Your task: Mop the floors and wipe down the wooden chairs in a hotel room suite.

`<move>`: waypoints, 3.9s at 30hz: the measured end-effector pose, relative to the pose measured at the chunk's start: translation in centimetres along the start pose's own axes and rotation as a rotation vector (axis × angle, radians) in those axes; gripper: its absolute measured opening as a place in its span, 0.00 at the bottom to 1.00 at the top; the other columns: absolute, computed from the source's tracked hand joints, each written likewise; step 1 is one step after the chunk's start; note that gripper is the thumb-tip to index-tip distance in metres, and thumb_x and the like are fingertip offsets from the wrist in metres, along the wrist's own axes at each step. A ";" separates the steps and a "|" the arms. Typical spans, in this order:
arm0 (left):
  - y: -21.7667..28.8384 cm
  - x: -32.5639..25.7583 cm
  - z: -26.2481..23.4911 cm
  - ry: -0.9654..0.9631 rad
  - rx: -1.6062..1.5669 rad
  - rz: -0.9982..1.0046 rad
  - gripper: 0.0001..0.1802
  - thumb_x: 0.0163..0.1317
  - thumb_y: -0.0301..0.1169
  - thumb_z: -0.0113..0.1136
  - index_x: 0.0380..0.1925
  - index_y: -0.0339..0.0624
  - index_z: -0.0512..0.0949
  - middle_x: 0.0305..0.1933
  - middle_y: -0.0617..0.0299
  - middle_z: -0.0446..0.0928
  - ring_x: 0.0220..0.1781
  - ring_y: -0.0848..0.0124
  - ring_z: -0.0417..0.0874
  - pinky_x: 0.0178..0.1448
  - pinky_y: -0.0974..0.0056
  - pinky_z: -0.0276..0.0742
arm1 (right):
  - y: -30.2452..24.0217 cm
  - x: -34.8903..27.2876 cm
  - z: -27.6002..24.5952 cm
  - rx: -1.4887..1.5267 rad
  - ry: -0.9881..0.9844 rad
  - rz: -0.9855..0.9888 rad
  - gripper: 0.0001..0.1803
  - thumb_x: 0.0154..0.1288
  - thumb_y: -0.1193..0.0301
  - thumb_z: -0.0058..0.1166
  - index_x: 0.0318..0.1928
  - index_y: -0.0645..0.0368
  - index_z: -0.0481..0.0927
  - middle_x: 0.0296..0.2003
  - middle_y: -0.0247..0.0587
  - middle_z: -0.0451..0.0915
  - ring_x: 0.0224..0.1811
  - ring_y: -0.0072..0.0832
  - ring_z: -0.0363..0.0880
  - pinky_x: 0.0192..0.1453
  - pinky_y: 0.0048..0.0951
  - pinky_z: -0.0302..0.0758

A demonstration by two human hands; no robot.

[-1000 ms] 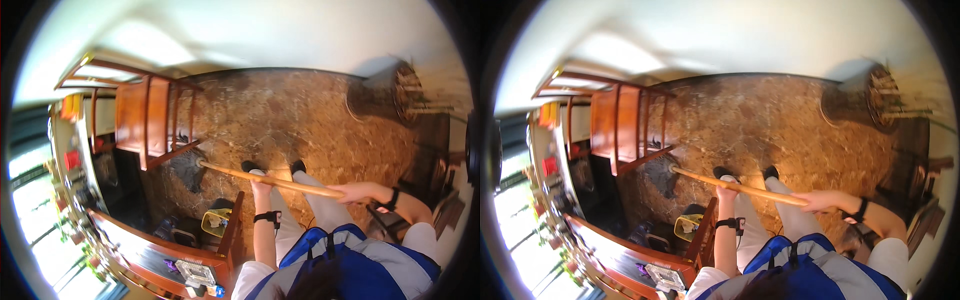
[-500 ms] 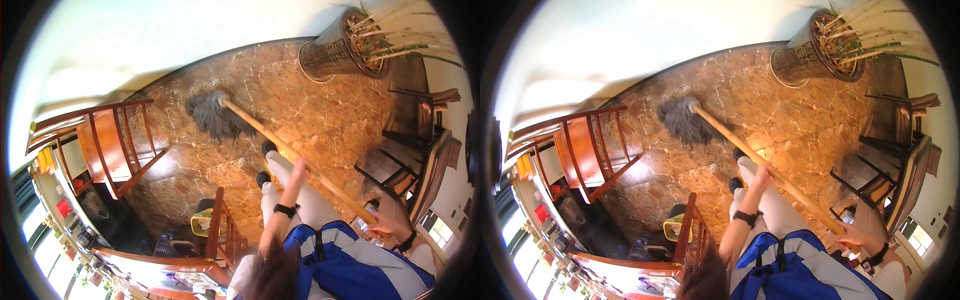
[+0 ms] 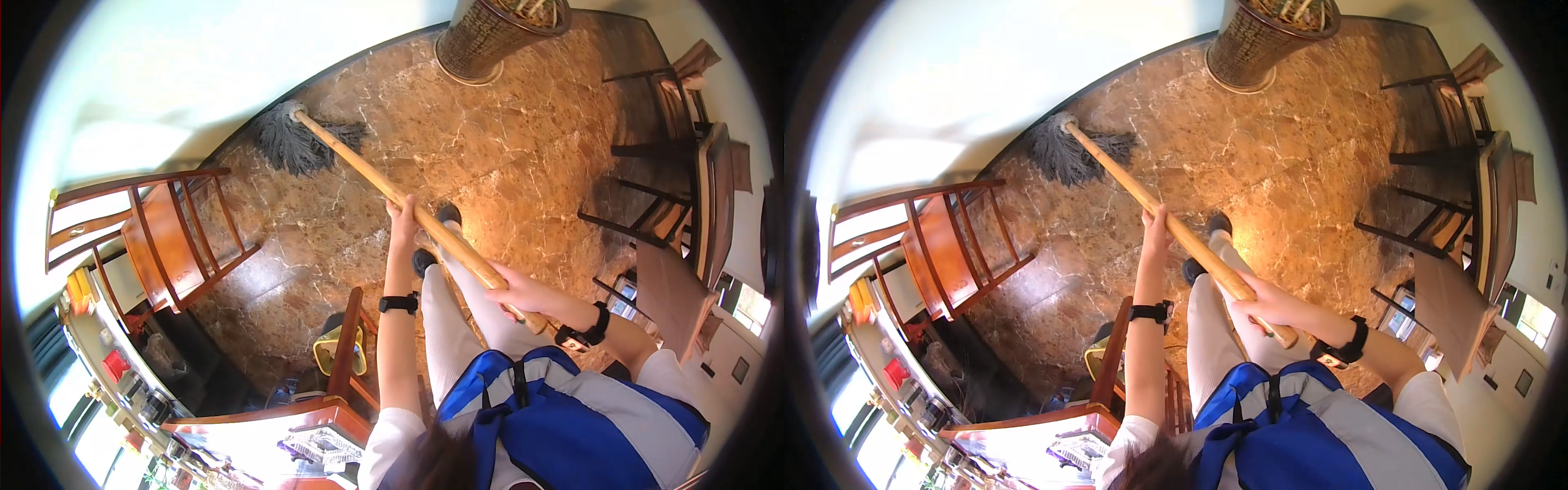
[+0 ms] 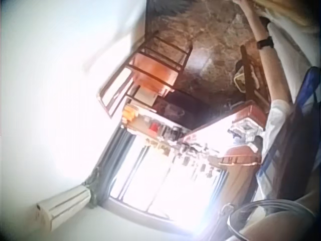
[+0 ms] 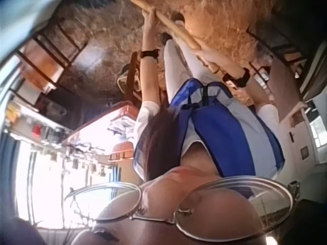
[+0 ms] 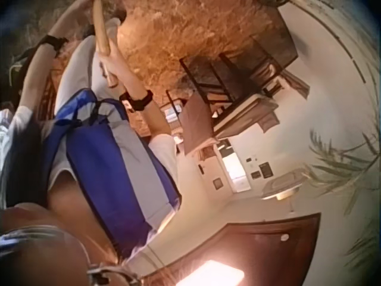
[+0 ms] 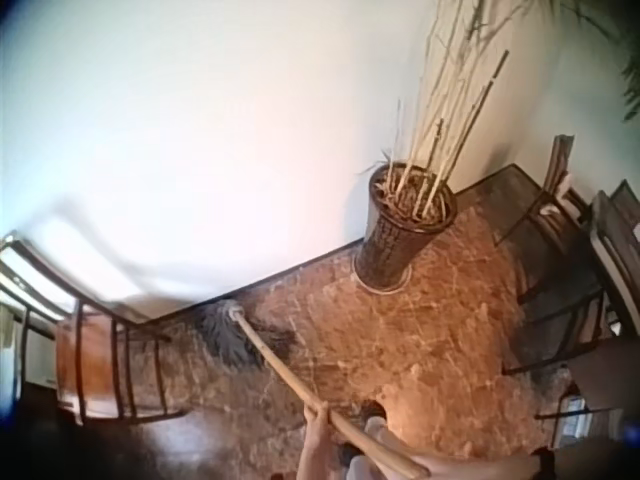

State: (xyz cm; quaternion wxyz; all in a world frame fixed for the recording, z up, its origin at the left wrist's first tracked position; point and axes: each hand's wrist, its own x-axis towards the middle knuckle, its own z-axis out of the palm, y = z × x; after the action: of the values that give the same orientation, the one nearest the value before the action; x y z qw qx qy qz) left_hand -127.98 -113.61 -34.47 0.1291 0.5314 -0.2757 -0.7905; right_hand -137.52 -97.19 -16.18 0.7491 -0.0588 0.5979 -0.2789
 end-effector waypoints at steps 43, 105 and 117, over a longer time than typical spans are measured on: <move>-33.7 -12.8 28.7 -0.117 -0.151 -0.662 0.08 0.52 0.28 0.48 0.24 0.38 0.60 0.18 0.58 0.64 0.16 0.68 0.68 0.21 0.63 0.71 | 30.5 -28.9 -14.3 0.106 0.448 0.141 0.40 0.43 0.83 0.47 0.59 0.58 0.45 0.18 0.35 0.66 0.12 0.18 0.65 0.15 0.19 0.64; -75.5 -51.6 22.2 -0.549 0.657 -1.431 0.12 0.55 0.39 0.47 0.34 0.44 0.64 0.33 0.63 0.71 0.40 0.70 0.74 0.46 0.54 0.69 | 77.9 -57.7 -2.8 0.794 0.323 0.408 0.34 0.43 0.75 0.51 0.54 0.58 0.56 0.18 0.33 0.69 0.14 0.16 0.66 0.16 0.16 0.64; -73.2 -46.2 19.5 -0.616 0.829 -1.211 0.13 0.53 0.36 0.49 0.32 0.38 0.64 0.31 0.55 0.72 0.36 0.61 0.76 0.42 0.53 0.72 | 78.5 -49.5 3.6 1.048 0.587 0.323 0.26 0.45 0.76 0.54 0.49 0.61 0.64 0.12 0.28 0.65 0.09 0.15 0.62 0.11 0.17 0.59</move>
State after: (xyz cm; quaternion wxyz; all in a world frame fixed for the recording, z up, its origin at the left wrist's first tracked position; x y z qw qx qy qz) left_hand -120.66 -25.17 -35.38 -0.6133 0.3512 -0.2341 -0.6677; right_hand -113.29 -8.11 -5.55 0.5154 0.4871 0.5641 -0.4229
